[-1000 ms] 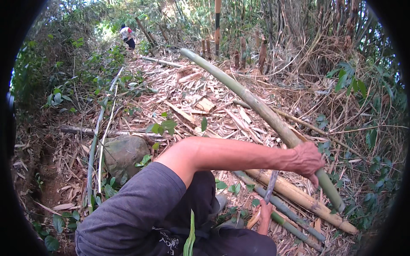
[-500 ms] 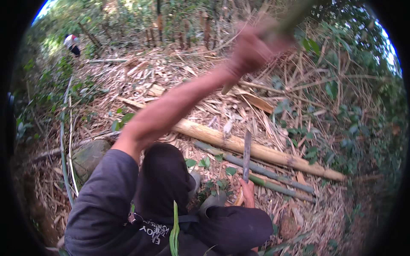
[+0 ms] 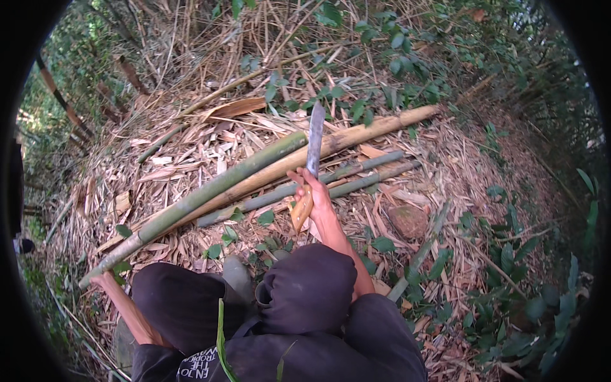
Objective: The person sits on the forest floor and uses a machete to chop a long bamboo stalk into smaller sections. They repeatedly strike the bamboo to sever it and then place the cut pieces on the ground.
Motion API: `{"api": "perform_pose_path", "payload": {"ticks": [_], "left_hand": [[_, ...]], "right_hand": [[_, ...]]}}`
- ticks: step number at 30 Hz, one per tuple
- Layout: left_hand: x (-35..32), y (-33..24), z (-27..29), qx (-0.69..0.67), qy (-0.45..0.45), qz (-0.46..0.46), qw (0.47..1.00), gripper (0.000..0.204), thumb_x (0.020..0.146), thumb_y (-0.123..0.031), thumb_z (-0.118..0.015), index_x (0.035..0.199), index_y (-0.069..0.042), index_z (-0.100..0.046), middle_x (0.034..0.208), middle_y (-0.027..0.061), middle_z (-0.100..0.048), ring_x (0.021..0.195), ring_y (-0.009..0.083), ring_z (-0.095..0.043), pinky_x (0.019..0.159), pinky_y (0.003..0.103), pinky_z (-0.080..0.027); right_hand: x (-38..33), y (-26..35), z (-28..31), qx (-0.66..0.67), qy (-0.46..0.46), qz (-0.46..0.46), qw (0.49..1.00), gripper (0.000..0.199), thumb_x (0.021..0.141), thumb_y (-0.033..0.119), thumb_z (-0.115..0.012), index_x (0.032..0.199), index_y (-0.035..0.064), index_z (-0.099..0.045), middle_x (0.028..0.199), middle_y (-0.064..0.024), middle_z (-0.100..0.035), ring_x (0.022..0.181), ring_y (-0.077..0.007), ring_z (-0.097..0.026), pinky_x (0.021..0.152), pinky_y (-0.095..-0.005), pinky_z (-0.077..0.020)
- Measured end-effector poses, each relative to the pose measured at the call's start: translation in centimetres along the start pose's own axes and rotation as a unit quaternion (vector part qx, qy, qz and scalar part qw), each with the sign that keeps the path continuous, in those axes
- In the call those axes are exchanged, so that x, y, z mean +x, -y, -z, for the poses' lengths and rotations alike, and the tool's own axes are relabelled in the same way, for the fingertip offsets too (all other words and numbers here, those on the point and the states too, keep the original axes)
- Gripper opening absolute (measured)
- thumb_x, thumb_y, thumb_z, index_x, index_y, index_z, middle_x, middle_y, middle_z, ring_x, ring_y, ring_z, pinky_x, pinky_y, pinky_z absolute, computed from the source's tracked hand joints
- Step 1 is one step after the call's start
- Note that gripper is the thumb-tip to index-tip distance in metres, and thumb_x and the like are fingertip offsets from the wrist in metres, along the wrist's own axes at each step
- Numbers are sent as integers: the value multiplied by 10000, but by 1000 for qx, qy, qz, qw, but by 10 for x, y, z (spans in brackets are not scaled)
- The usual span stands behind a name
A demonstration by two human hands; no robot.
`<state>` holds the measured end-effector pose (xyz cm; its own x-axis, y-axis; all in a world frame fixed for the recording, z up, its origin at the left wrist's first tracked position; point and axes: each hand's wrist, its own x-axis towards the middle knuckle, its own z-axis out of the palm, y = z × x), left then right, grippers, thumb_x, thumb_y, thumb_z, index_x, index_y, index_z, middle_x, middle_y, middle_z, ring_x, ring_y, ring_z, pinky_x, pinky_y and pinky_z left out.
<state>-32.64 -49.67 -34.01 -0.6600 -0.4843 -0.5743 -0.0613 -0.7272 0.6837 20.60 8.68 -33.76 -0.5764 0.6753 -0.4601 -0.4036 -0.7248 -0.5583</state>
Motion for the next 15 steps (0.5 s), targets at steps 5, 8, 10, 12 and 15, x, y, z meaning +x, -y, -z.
{"api": "perform_pose_path", "payload": {"ticks": [5,8,10,12,15], "left_hand": [[5,20,64,142,15,26,989,626,845,-598,-452,1292,-159,-440,1096,50,-553,999,245,-531,841,533,-441],[-8,51,66,202,42,50,977,588,847,-558,-464,1265,-145,-454,1067,51,-557,967,240,-535,814,516,-444],[-12,55,68,226,57,57,971,563,848,-532,-472,1247,-136,-463,1047,51,-559,946,236,-538,795,505,-446],[-15,62,71,244,63,60,966,537,850,-506,-480,1230,-126,-472,1028,52,-562,925,232,-541,777,493,-447],[-18,62,77,263,67,61,960,499,851,-466,-492,1203,-113,-486,999,53,-565,893,227,-545,750,477,-450]], "right_hand": [[-16,16,-26,130,82,27,988,487,895,517,-584,1119,85,-552,825,-35,-605,518,-95,-492,441,-236,-440],[-26,16,3,206,113,-2,972,340,903,407,-627,1038,103,-559,841,-14,-590,537,-102,-479,459,-259,-433],[-23,9,7,139,70,26,987,374,905,378,-628,1125,86,-547,789,2,-544,530,-100,-478,444,-245,-438],[-23,4,6,129,64,44,989,225,881,263,-687,991,108,-567,819,-2,-587,551,-106,-481,459,-265,-434],[-28,3,-13,116,68,45,990,316,860,194,-705,1099,43,-565,1061,-79,-626,567,-96,-490,471,-275,-453]]}}
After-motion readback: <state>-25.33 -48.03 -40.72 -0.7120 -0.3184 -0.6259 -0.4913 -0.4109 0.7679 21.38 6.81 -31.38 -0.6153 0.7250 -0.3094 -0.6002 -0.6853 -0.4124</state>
